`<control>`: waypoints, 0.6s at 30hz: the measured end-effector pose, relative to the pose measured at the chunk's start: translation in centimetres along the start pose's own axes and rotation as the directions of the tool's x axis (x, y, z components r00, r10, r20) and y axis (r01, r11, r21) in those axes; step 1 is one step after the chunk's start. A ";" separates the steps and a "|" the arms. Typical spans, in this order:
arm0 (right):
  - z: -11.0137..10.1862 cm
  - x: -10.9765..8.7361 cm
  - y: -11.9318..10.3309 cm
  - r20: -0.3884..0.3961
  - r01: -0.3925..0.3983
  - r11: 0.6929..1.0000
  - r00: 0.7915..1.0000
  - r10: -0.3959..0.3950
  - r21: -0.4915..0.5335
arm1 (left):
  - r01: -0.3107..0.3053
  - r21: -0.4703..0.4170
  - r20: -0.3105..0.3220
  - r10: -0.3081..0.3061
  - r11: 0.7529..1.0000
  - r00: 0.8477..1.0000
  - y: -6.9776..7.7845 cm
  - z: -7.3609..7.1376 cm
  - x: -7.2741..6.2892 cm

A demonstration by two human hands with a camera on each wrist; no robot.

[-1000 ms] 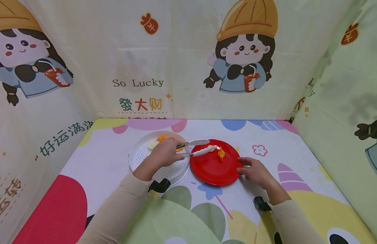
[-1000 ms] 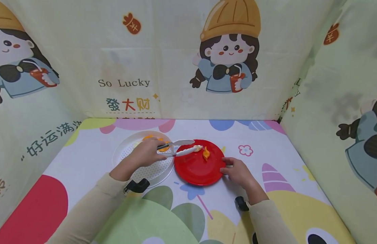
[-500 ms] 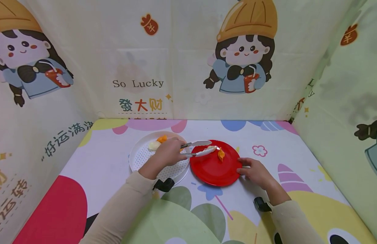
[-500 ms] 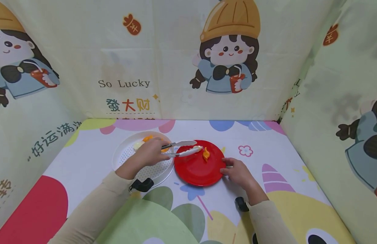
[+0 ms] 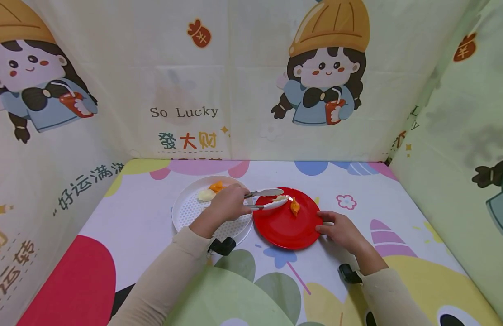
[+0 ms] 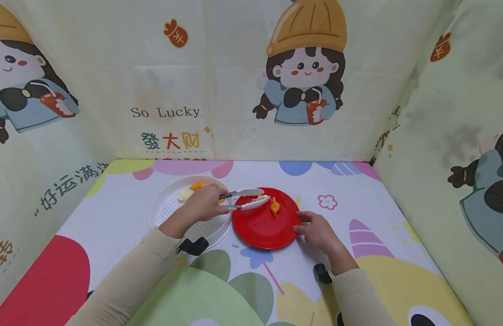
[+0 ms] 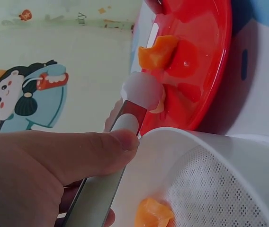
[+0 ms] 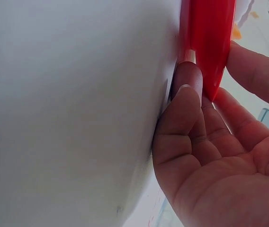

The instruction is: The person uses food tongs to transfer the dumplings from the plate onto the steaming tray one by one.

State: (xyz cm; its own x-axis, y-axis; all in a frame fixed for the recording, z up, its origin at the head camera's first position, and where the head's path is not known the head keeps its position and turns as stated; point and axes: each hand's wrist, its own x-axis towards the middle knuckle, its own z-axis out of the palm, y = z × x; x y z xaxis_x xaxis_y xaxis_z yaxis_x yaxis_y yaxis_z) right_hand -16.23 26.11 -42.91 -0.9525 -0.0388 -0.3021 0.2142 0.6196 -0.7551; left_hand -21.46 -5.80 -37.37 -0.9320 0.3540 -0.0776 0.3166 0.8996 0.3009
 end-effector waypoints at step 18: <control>0.2 0.0 0.1 -0.011 -0.001 1.000 1.000 0.001 -0.002 | 0.027 -0.037 0.015 -0.027 0.999 1.000 0.1 0.2 0.3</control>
State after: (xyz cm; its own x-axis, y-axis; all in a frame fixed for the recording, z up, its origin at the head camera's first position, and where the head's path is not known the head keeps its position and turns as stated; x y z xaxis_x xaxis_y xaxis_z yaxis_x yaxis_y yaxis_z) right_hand -16.13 26.06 -43.07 -0.9546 -0.0295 -0.2964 0.2147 0.6214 -0.7535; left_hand -21.63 -5.55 -37.51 -0.9375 0.3335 -0.0998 0.2841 0.8987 0.3341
